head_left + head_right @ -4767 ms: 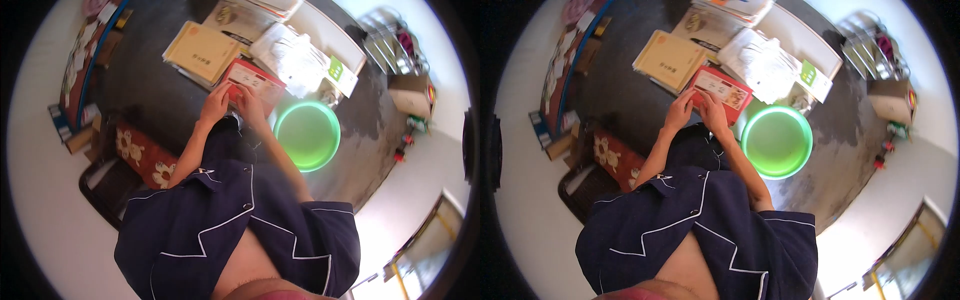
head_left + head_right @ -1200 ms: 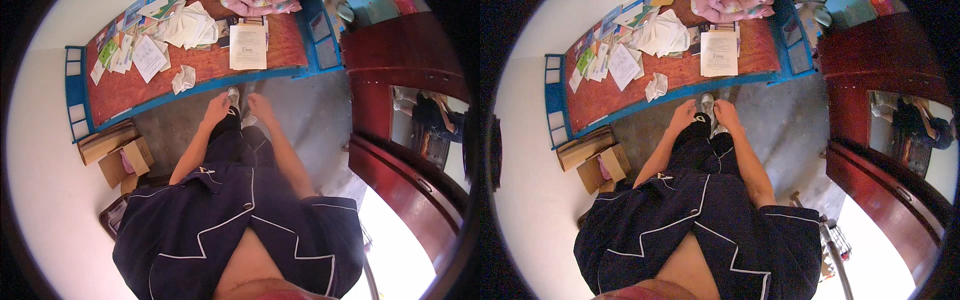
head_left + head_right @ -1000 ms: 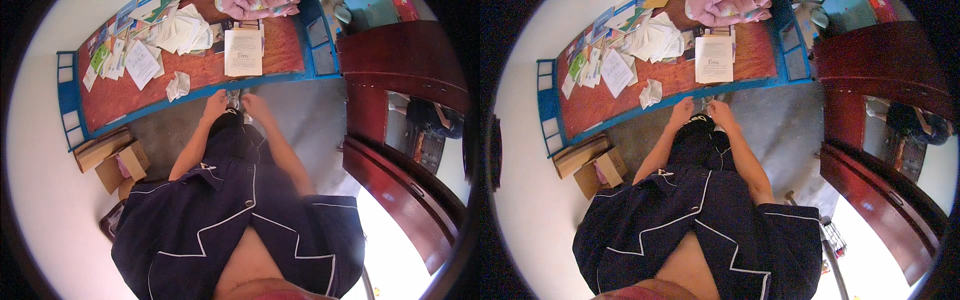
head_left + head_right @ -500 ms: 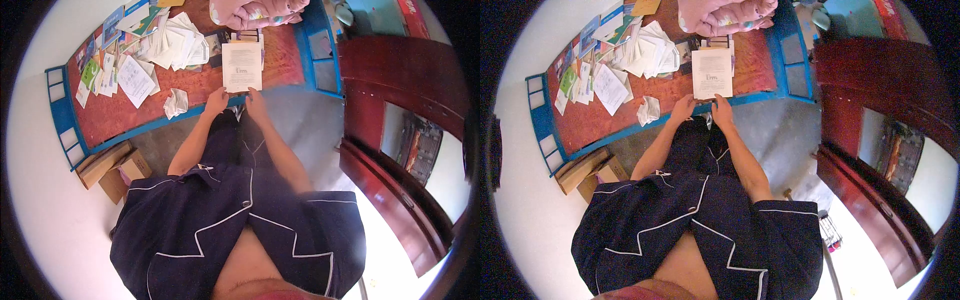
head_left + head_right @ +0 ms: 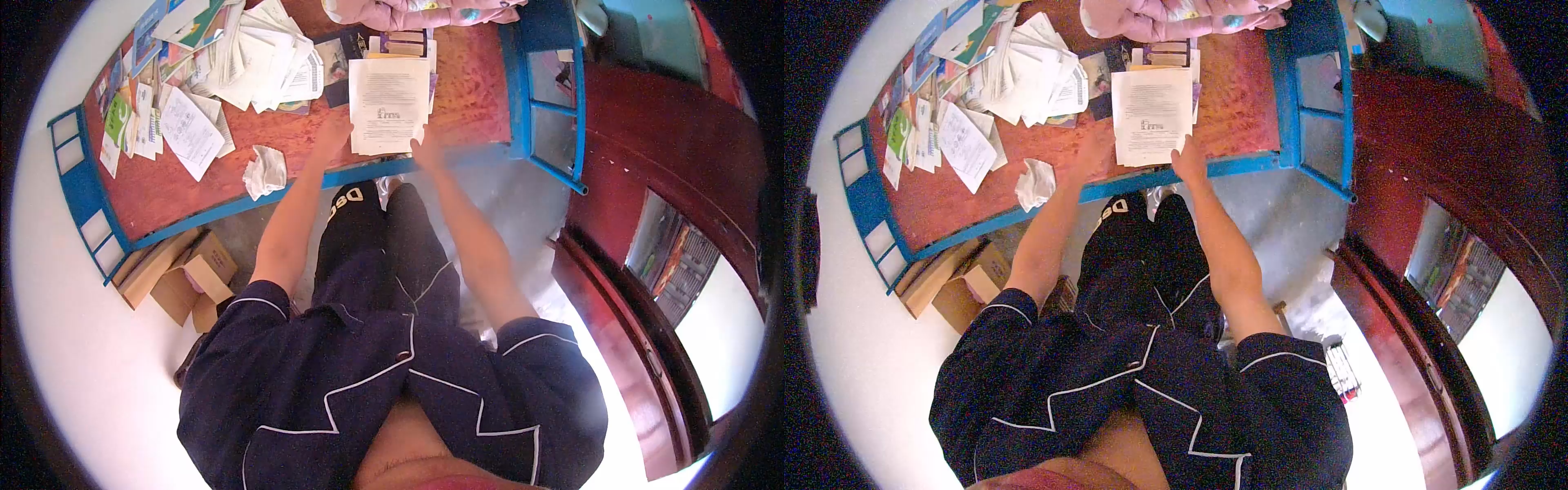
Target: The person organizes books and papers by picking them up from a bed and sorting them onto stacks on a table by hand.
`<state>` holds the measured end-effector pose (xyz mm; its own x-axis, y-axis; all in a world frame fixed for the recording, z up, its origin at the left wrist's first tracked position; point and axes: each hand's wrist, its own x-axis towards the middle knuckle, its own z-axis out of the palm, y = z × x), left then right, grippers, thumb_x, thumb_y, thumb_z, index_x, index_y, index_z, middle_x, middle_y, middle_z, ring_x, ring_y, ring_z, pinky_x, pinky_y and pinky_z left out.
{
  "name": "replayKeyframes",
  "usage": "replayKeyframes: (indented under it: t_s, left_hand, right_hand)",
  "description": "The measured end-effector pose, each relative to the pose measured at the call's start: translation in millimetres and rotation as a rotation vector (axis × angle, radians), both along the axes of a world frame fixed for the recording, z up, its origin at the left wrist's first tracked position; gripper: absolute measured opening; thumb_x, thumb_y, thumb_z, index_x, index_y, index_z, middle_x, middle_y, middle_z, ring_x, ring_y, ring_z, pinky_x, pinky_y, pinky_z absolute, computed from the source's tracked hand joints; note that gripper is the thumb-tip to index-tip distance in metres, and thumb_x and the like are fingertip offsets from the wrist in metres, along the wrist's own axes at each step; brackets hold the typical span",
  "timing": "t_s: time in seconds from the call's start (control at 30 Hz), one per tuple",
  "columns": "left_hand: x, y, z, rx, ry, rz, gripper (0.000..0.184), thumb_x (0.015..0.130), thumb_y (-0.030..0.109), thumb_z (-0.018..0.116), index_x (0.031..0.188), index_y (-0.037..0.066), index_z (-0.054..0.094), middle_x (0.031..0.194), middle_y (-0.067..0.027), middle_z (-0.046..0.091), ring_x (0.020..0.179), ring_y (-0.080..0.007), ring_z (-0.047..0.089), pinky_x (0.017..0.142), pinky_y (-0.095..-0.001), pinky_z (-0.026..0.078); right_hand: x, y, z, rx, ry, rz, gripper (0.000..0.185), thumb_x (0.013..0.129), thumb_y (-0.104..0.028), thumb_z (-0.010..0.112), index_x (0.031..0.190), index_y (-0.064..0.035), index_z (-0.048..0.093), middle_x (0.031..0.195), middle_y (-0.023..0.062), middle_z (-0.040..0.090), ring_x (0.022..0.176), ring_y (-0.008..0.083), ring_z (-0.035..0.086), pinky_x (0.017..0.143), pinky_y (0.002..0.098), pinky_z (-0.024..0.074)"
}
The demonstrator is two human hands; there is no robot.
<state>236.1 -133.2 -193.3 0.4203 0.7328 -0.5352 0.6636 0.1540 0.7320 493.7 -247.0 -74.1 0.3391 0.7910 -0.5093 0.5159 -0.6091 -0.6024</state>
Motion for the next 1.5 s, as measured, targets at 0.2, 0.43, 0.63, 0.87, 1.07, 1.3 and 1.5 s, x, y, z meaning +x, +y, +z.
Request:
replayKeyframes:
  t_s: [0.2, 0.43, 0.63, 0.87, 1.07, 1.3, 1.5]
  left_hand:
    - [27, -14, 24, -0.159, -0.295, 0.302, 0.031, 0.083, 0.017, 0.064, 0.107, -0.002, 0.061, 0.099, -0.0157, 0.068, 0.09, -0.0236, 0.065, 0.078, -0.0347, 0.05]
    - [53, -7, 84, -0.185, -0.027, 0.194, 0.034, 0.082, 0.019, 0.068, 0.111, 0.001, 0.065, 0.099, -0.0149, 0.069, 0.088, -0.0209, 0.066, 0.078, -0.0331, 0.05]
    - [54, -10, 65, -0.236, -0.043, 0.229, 0.038, 0.086, 0.022, 0.066, 0.118, 0.0, 0.061, 0.106, -0.0136, 0.068, 0.093, -0.0218, 0.065, 0.084, -0.0332, 0.051]
    - [59, -28, 51, -0.397, -0.383, 0.494, 0.04, 0.087, 0.024, 0.065, 0.119, -0.001, 0.059, 0.103, -0.0139, 0.068, 0.089, -0.0197, 0.065, 0.079, -0.0334, 0.051]
    - [60, -37, 78, -0.251, -0.159, 0.392, 0.035, 0.087, 0.021, 0.066, 0.111, -0.003, 0.063, 0.095, -0.0128, 0.069, 0.079, -0.0178, 0.066, 0.07, -0.0324, 0.052]
    - [36, -65, 131, -0.338, 0.0, 0.504, 0.03, 0.086, 0.017, 0.065, 0.106, -0.005, 0.065, 0.092, -0.0114, 0.068, 0.076, -0.0162, 0.065, 0.068, -0.0315, 0.052]
    - [-4, -105, 186, -0.427, -0.111, 0.764, 0.03, 0.09, 0.015, 0.062, 0.112, -0.005, 0.061, 0.1, -0.0112, 0.067, 0.083, -0.0164, 0.064, 0.073, -0.0298, 0.052]
  right_hand:
    - [20, -10, -76, 0.128, 0.022, -0.006, 0.055, 0.077, -0.017, 0.066, 0.124, 0.0033, 0.045, 0.111, 0.0269, 0.058, 0.106, 0.041, 0.055, 0.093, 0.0458, 0.0423]
    - [31, -11, -84, -0.099, 0.112, -0.039, 0.048, 0.077, -0.032, 0.07, 0.11, 0.0001, 0.056, 0.098, 0.0225, 0.065, 0.092, 0.04, 0.061, 0.082, 0.0475, 0.0465]
    - [32, -7, -91, -0.101, 0.214, -0.129, 0.047, 0.08, -0.033, 0.07, 0.109, 0.0022, 0.056, 0.101, 0.0219, 0.065, 0.092, 0.0358, 0.063, 0.081, 0.0434, 0.0481]
    - [23, -7, -60, -0.004, 0.487, -0.55, 0.049, 0.083, -0.025, 0.069, 0.118, 0.0035, 0.05, 0.106, 0.0205, 0.064, 0.096, 0.031, 0.062, 0.084, 0.0411, 0.0477]
    - [23, -26, -66, 0.055, 0.372, -0.411, 0.055, 0.084, -0.021, 0.069, 0.125, 0.0031, 0.041, 0.113, 0.0203, 0.058, 0.1, 0.0287, 0.059, 0.089, 0.0382, 0.046]
    - [-5, -30, 21, 0.177, 0.309, -0.274, 0.032, 0.081, -0.009, 0.066, 0.108, -0.0025, 0.05, 0.103, 0.0197, 0.062, 0.099, 0.0351, 0.06, 0.084, 0.04, 0.0457]
    - [-45, -31, 71, 0.074, 0.427, -0.194, 0.028, 0.088, -0.016, 0.06, 0.111, -0.0052, 0.049, 0.104, 0.0193, 0.062, 0.098, 0.0332, 0.06, 0.084, 0.0403, 0.0447]
